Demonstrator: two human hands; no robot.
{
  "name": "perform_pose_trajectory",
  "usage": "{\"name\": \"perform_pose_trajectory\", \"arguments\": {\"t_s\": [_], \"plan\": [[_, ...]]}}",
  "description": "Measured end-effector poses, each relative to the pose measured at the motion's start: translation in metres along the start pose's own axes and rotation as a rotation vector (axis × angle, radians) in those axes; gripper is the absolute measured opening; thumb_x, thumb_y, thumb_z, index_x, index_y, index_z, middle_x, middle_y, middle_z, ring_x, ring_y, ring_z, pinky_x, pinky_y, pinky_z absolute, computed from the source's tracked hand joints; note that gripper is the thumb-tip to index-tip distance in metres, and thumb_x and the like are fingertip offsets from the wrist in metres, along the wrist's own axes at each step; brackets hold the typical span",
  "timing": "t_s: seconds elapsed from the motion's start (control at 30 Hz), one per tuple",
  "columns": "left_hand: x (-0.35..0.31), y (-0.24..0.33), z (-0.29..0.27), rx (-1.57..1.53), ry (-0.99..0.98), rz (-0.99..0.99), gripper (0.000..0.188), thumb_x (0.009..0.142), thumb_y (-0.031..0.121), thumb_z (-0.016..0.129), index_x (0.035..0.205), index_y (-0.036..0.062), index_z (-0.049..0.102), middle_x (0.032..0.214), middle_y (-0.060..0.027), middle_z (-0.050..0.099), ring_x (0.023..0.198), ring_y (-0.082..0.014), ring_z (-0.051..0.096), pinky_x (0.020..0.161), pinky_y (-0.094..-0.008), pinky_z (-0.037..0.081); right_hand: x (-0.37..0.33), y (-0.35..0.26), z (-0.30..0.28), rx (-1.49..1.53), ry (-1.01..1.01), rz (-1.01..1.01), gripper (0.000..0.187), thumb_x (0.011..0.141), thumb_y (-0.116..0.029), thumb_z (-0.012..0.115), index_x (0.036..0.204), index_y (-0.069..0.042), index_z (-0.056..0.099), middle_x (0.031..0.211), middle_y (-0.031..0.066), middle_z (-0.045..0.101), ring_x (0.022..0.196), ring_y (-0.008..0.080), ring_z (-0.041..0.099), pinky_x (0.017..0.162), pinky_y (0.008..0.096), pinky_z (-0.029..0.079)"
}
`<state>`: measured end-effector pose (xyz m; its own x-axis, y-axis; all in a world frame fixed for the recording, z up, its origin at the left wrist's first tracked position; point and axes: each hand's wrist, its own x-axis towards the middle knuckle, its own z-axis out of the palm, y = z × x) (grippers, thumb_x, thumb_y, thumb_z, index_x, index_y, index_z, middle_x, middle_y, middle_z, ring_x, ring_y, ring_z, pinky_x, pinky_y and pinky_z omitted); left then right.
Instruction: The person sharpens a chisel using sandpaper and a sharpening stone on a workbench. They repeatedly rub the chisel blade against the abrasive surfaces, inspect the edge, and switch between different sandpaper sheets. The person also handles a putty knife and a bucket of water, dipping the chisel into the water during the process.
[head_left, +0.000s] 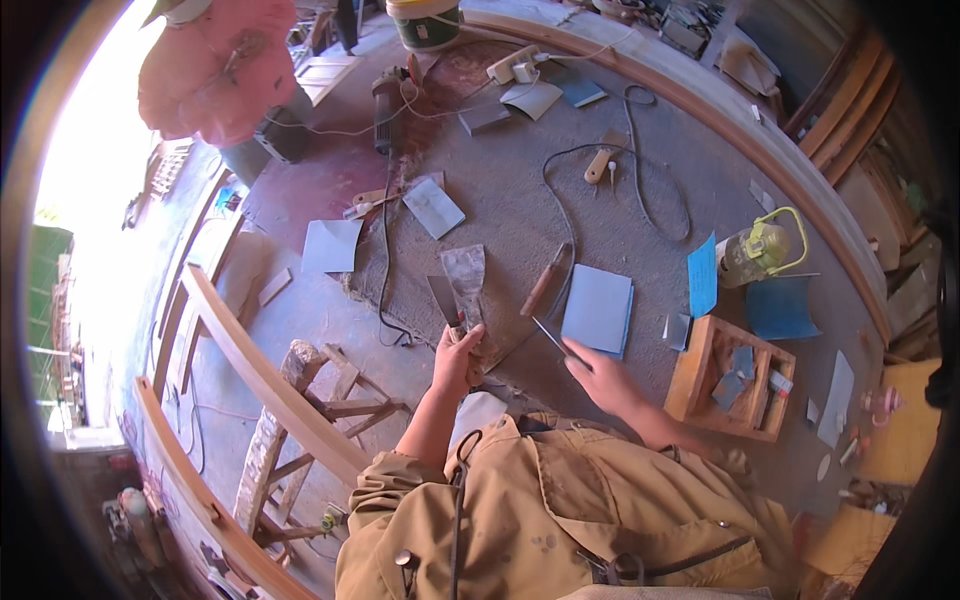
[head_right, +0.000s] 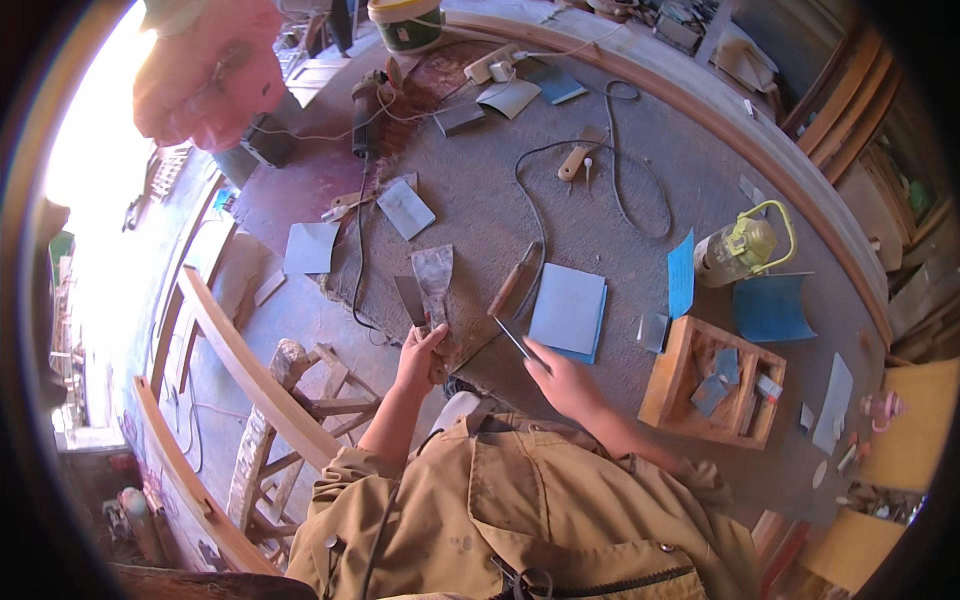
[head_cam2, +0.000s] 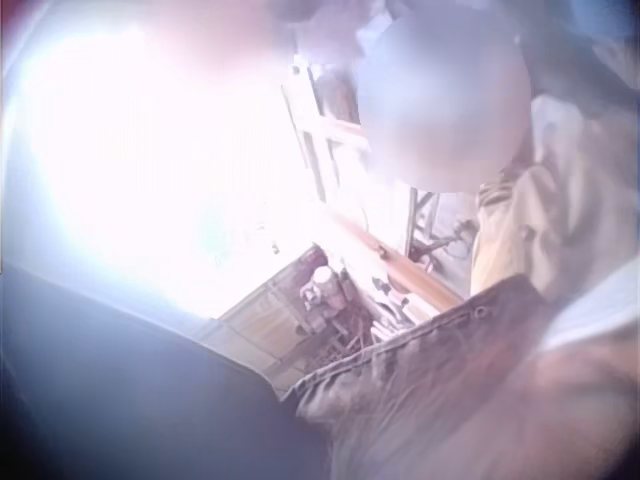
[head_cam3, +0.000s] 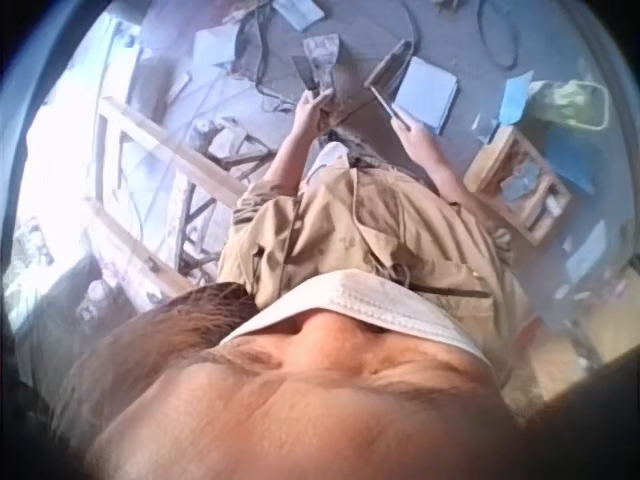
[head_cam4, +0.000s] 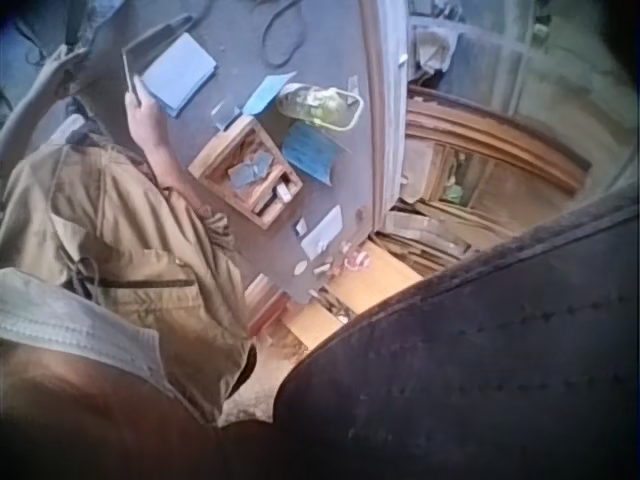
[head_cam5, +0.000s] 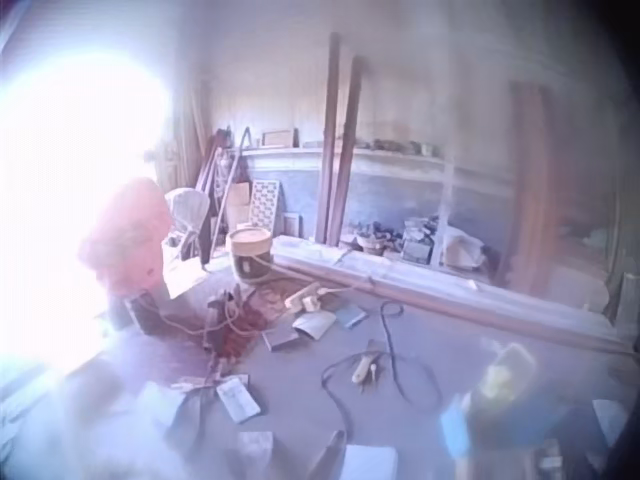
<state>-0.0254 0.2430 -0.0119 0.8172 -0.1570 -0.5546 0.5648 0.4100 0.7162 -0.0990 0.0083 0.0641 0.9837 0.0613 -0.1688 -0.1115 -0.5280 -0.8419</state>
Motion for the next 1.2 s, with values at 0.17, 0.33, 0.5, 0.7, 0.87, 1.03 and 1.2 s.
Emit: {"name": "perform_pose_trajectory", "arguments": {"t_s": [0.17, 0.33, 0.5, 0.7, 0.87, 1.03, 1.2], "plan": [[0.010, 0.001, -0.015, 0.089, -0.028, -0.058, 0.030, 0.085, 0.012, 0.061, 0.109, 0.0088, 0.042, 0.085, -0.0073, 0.061, 0.065, -0.0192, 0.064, 0.046, -0.0267, 0.046, 0.093, -0.040, 0.065, -0.511, 0.018, 0.001, 0.037, 0.088, -0.025, 0.052, 0.123, -0.013, 0.053, 0.074, 0.0195, 0.061, 0.070, 0.0381, 0.060, 0.064, 0.0441, 0.049], [0.027, -0.007, -0.041, 0.231, -0.153, -0.083, 0.033, 0.085, 0.008, 0.061, 0.112, 0.0039, 0.041, 0.083, -0.0060, 0.060, 0.065, -0.0124, 0.058, 0.056, -0.0272, 0.050, 0.127, -0.043, 0.110, -0.679, 0.062, 0.077, 0.036, 0.089, -0.025, 0.049, 0.123, -0.015, 0.053, 0.067, 0.0208, 0.058, 0.064, 0.0392, 0.059, 0.060, 0.0471, 0.048], [0.030, 0.006, -0.047, 0.303, -0.209, -0.102, 0.031, 0.086, 0.009, 0.061, 0.108, 0.0044, 0.041, 0.079, -0.0047, 0.060, 0.062, -0.0099, 0.056, 0.053, -0.0248, 0.048, 0.159, -0.042, 0.129, -0.675, 0.184, 0.125, 0.040, 0.087, -0.026, 0.051, 0.126, -0.018, 0.050, 0.068, 0.0224, 0.058, 0.062, 0.0395, 0.059, 0.058, 0.0477, 0.048], [0.032, 0.014, -0.050, 0.342, -0.200, -0.091, 0.030, 0.084, 0.014, 0.064, 0.104, 0.0045, 0.044, 0.075, -0.0038, 0.060, 0.054, -0.0084, 0.054, 0.044, -0.0227, 0.043, 0.138, -0.054, 0.130, -0.670, 0.068, 0.159, 0.042, 0.087, -0.027, 0.052, 0.129, -0.020, 0.048, 0.066, 0.0218, 0.056, 0.059, 0.0388, 0.059, 0.056, 0.0468, 0.048], [0.032, 0.013, -0.050, 0.239, -0.192, -0.081, 0.030, 0.082, 0.014, 0.066, 0.103, 0.0050, 0.046, 0.074, -0.0032, 0.061, 0.052, -0.0069, 0.053, 0.042, -0.0216, 0.041, 0.151, -0.046, 0.127, -0.683, 0.086, 0.098, 0.042, 0.087, -0.027, 0.052, 0.128, -0.020, 0.049, 0.065, 0.0199, 0.055, 0.058, 0.0379, 0.059, 0.054, 0.0462, 0.048], [0.033, 0.013, -0.048, 0.159, -0.206, -0.153, 0.029, 0.083, 0.010, 0.064, 0.105, 0.0044, 0.046, 0.077, -0.0039, 0.061, 0.058, -0.0092, 0.057, 0.048, -0.0220, 0.046, 0.163, -0.045, 0.122, -0.663, 0.047, 0.067, 0.041, 0.087, -0.027, 0.053, 0.127, -0.019, 0.050, 0.067, 0.0206, 0.057, 0.059, 0.0378, 0.059, 0.054, 0.0452, 0.048], [0.025, 0.015, -0.049, 0.154, -0.104, -0.126, 0.030, 0.082, 0.014, 0.067, 0.100, 0.0011, 0.047, 0.082, -0.0053, 0.060, 0.067, -0.0108, 0.058, 0.060, -0.0273, 0.050, 0.144, -0.051, 0.115, -0.646, -0.012, 0.065, 0.039, 0.087, -0.026, 0.052, 0.126, -0.019, 0.051, 0.068, 0.0206, 0.058, 0.060, 0.0385, 0.059, 0.055, 0.0461, 0.048]]}}
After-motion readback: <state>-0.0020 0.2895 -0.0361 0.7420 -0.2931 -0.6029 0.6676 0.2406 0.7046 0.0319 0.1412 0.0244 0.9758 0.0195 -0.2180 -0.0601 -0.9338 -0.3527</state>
